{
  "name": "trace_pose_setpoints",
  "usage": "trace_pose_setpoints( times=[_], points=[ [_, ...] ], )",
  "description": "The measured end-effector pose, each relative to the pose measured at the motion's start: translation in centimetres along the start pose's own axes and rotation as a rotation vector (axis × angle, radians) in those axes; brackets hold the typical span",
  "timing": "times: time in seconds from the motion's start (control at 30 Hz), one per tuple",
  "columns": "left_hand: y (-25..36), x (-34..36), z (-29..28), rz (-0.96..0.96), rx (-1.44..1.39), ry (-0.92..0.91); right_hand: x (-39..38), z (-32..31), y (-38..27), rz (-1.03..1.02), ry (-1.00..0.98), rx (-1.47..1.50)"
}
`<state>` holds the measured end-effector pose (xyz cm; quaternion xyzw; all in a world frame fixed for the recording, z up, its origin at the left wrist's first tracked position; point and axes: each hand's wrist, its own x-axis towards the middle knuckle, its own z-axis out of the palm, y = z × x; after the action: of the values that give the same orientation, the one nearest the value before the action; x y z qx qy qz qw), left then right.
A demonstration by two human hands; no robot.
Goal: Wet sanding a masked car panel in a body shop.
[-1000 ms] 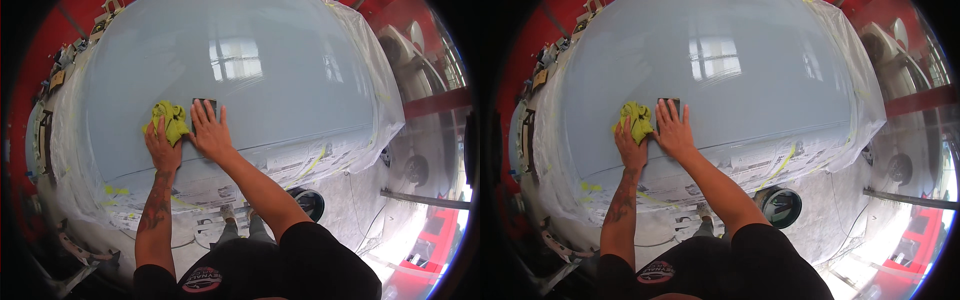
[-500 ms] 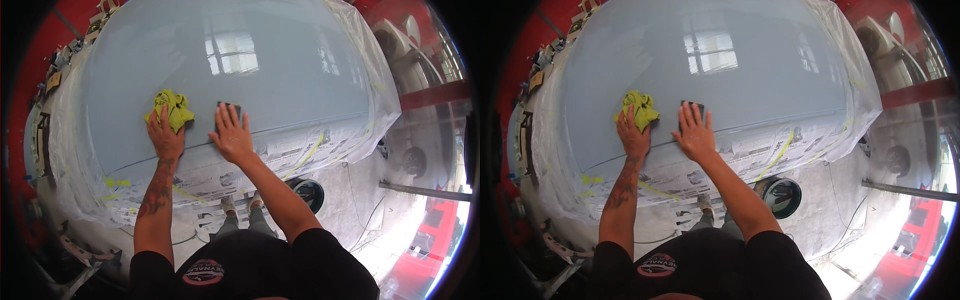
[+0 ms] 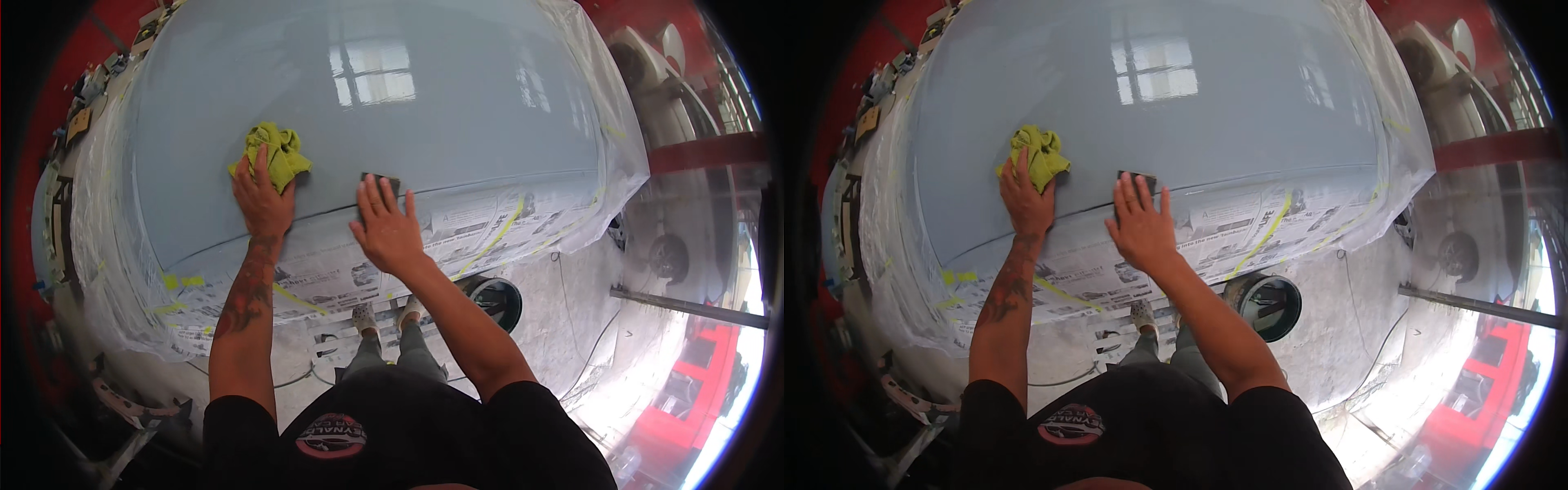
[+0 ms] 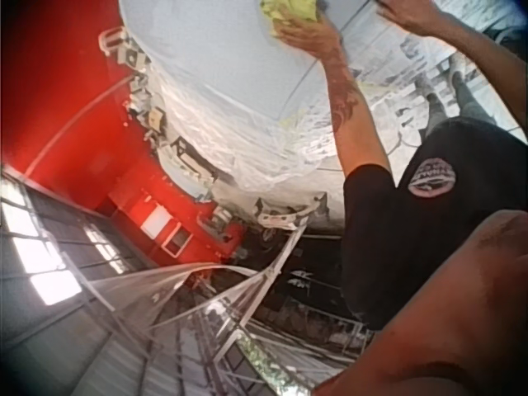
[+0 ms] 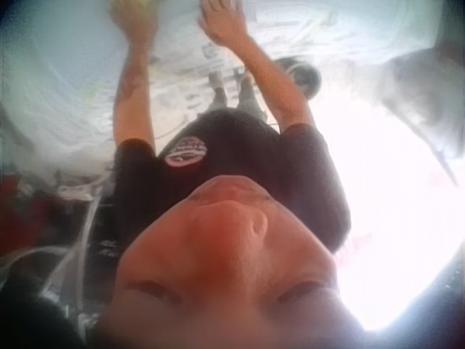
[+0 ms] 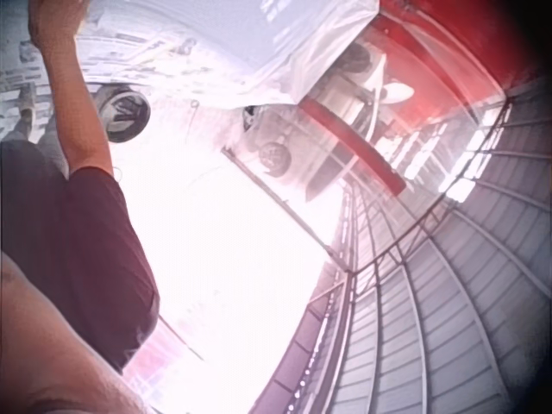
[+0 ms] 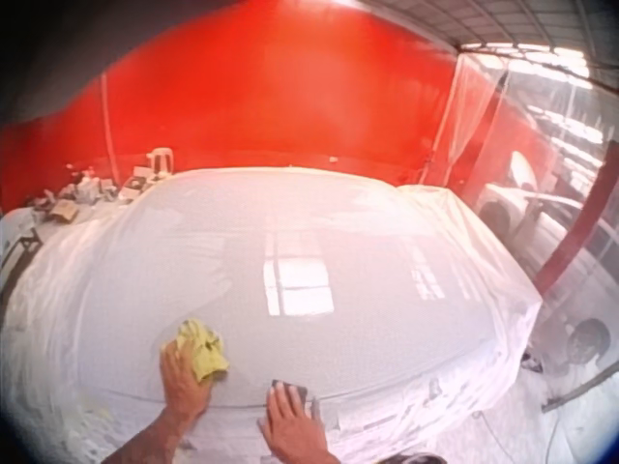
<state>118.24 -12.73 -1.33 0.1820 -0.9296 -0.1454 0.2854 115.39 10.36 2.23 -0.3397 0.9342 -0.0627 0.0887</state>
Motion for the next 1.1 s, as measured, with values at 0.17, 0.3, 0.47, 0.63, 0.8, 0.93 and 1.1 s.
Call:
trace_pose_setpoints(
  times=[0.17, 0.3, 0.47, 0.63, 0.8, 0.93, 1.1],
  points=[
    [-0.6, -0.2, 0.1, -0.030, -0.009, -0.011, -0.8, 0.8, -1.0, -0.195, 0.012, -0.004],
    [-0.3, -0.2, -0.8, -0.050, 0.014, -0.010, -3.2, -2.4, 10.8, 0.200, -0.059, -0.099],
    [0.1, 0.1, 0.2, -0.037, -0.007, -0.022, -2.2, -0.8, 5.0, 0.062, -0.023, -0.077],
    [-0.6, -0.3, -0.6, -0.024, 0.026, -0.018, -2.5, -1.4, 8.3, 0.063, -0.033, -0.063],
    [0.2, -0.1, 0.0, -0.031, 0.039, -0.023, -2.6, -4.0, 20.2, 0.550, 0.016, 0.100],
    [0.0, -0.2, 0.0, -0.018, 0.030, -0.013, -1.9, -1.8, 9.8, 0.196, -0.054, 0.041],
    [-0.3, -0.4, -0.2, -0.018, 0.015, -0.006, -1.3, -2.5, 17.4, 0.468, 0.061, 0.029]
  ],
)
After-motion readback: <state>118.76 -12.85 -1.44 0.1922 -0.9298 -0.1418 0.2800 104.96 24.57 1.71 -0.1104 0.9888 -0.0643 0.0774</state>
